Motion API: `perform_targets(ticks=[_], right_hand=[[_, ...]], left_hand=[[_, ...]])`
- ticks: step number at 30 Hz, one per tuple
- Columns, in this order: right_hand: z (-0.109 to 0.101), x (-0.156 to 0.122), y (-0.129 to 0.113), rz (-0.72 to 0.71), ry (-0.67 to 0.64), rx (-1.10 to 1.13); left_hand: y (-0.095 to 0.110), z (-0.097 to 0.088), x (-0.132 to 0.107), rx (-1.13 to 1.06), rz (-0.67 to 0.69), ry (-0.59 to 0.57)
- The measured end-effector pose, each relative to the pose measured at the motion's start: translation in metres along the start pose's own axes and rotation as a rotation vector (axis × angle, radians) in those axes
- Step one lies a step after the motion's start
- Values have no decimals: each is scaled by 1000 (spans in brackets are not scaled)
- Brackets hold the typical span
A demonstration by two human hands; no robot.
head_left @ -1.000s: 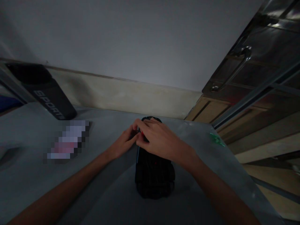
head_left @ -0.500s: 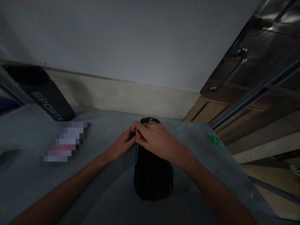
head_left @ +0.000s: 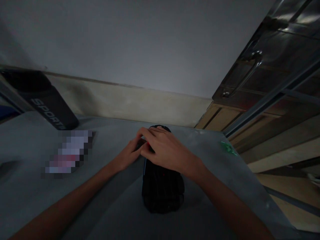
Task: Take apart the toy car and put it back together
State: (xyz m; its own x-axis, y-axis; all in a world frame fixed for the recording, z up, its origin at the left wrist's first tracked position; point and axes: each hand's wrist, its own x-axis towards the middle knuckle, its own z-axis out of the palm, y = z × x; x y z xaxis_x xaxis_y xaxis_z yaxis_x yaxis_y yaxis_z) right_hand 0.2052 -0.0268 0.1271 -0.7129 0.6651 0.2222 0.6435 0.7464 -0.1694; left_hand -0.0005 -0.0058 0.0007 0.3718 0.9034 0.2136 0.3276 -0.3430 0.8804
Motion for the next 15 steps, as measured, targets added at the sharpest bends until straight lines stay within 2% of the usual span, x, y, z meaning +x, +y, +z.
perform_targets(ticks=[4,9,15], right_hand=[[-2,-1,0,62,-48,-24],[-3,-2,2,19,-31,39],[-1,0,3,43,-51,34]], left_hand=[[0,0,0,63,-4,60],[-2,0,1,13,-7,9],[-5,0,0,52,4,27]])
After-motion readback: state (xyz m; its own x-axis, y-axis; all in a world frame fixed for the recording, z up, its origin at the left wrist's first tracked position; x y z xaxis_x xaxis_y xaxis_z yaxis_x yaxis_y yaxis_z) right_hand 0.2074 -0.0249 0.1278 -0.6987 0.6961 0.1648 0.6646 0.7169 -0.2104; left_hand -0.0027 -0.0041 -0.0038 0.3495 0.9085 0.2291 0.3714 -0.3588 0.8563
